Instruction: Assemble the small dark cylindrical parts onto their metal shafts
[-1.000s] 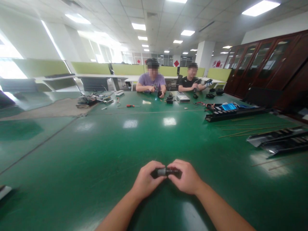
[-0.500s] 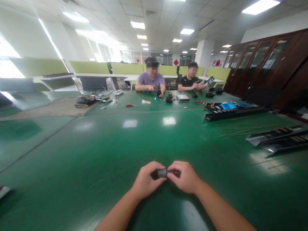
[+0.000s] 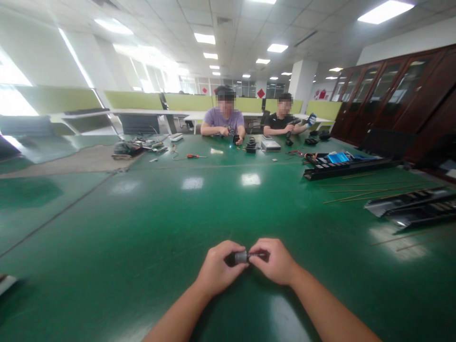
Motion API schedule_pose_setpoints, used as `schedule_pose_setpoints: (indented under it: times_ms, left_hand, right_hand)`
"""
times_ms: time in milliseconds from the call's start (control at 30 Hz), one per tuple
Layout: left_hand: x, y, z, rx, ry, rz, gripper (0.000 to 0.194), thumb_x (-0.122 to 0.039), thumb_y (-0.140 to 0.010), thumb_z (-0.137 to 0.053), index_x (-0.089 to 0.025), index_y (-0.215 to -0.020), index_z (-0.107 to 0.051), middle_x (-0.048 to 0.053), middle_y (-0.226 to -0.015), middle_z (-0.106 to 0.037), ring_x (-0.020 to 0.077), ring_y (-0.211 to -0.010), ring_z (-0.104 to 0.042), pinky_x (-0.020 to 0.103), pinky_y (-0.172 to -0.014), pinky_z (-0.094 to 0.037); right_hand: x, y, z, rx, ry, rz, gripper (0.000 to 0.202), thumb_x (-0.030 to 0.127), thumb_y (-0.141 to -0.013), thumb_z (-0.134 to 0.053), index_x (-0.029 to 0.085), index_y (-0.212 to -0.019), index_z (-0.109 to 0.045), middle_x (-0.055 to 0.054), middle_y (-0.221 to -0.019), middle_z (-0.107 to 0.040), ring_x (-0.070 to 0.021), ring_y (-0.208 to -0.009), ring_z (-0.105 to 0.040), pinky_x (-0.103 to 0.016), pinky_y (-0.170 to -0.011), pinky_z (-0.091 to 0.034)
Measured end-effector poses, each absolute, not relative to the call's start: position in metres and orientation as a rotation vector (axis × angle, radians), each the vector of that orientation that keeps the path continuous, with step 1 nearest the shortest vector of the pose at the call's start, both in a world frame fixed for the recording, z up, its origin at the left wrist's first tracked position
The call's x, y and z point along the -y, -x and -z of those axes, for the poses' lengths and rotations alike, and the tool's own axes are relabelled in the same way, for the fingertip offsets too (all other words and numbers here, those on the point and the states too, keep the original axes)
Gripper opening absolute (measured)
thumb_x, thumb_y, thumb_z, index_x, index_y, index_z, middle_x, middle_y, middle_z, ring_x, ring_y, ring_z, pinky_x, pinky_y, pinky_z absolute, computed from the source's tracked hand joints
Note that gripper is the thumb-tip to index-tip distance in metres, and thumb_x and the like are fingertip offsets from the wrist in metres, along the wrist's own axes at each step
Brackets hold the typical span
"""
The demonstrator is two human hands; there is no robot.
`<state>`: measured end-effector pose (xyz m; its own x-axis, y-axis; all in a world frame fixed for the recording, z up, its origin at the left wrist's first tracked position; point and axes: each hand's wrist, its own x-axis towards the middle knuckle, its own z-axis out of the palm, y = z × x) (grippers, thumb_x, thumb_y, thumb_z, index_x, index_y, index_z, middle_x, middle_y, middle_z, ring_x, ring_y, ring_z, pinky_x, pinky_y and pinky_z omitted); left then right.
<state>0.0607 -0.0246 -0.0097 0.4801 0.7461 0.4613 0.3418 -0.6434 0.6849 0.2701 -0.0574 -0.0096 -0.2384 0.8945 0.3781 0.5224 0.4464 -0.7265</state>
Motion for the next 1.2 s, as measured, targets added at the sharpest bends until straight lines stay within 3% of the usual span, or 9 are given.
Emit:
schedule_pose_setpoints:
  times_ms: [1200]
  left_hand:
    - [0.0222,-0.0606,0.0088,-0.883,-2.259,-1.077,0.021,-0.024,-0.074,-0.078,-0.021,-0.095,-0.072,0.005,-0.091,-0.074,0.0199,-0.082,-0.070,0.031,-0.076,-0.057]
  right_hand:
    - [0.0567,-0.2726,0.0093,1.907,1.208,-0.566,0.005,0.018,-0.077,-0.070,0.020,-0.080,-0.073,-0.002,-0.074,-0.071,-0.0167,-0.067,-0.063,-0.027,-0.065,-0.046]
